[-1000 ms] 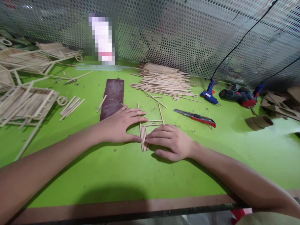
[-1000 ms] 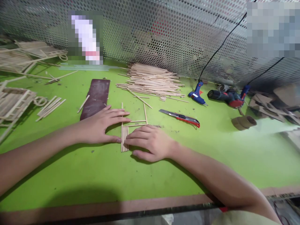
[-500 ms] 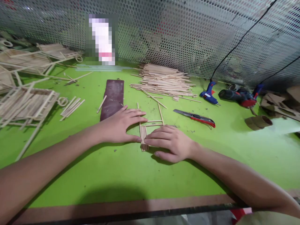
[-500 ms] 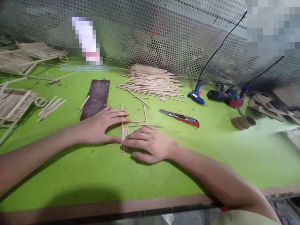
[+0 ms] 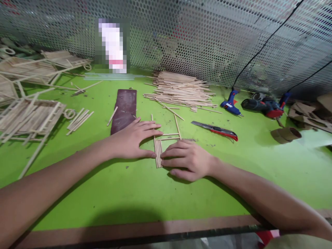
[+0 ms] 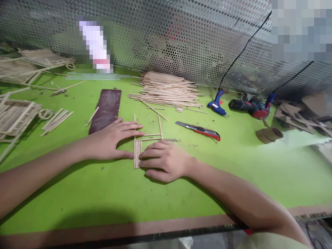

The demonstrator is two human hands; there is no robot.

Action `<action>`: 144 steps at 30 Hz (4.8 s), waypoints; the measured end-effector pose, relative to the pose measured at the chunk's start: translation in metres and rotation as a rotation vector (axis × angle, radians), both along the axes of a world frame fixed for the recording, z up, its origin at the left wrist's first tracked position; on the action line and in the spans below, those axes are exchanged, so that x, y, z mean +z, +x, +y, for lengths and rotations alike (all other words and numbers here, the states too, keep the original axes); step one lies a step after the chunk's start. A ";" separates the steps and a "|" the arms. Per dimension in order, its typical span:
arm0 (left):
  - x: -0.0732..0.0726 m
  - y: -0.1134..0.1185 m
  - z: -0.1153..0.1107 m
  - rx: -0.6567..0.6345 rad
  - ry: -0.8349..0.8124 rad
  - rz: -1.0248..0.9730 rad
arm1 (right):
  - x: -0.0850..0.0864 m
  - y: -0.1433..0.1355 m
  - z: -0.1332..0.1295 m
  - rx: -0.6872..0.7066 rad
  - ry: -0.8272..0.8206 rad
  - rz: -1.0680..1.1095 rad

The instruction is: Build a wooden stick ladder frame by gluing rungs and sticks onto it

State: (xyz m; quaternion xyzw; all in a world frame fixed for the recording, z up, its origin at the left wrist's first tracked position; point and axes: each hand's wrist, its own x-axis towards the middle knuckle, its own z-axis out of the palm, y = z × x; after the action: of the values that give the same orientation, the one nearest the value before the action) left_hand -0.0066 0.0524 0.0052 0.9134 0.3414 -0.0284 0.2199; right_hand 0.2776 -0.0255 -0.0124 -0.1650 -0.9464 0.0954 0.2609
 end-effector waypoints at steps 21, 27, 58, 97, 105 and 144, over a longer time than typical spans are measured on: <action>-0.006 -0.003 0.002 -0.013 0.021 -0.038 | 0.005 -0.018 -0.020 -0.247 -0.020 -0.016; -0.003 -0.002 0.002 -0.007 0.017 -0.010 | 0.005 -0.017 -0.018 -0.204 0.088 0.001; 0.002 0.000 0.000 -0.004 0.009 -0.024 | 0.006 -0.009 -0.021 -0.183 0.191 0.088; 0.004 0.001 0.001 0.019 0.011 0.014 | 0.002 -0.007 -0.009 -0.339 0.227 0.136; 0.003 0.002 0.000 0.012 0.024 0.035 | -0.004 -0.005 -0.002 -0.357 0.081 0.178; -0.006 0.000 0.001 -0.045 0.025 -0.054 | 0.016 -0.016 -0.023 -0.281 0.083 -0.192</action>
State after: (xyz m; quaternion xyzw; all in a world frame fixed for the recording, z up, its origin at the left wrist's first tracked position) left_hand -0.0070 0.0533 -0.0007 0.9240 0.3150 -0.0046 0.2167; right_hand 0.2612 -0.0481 0.0041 -0.2930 -0.9377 0.0025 0.1867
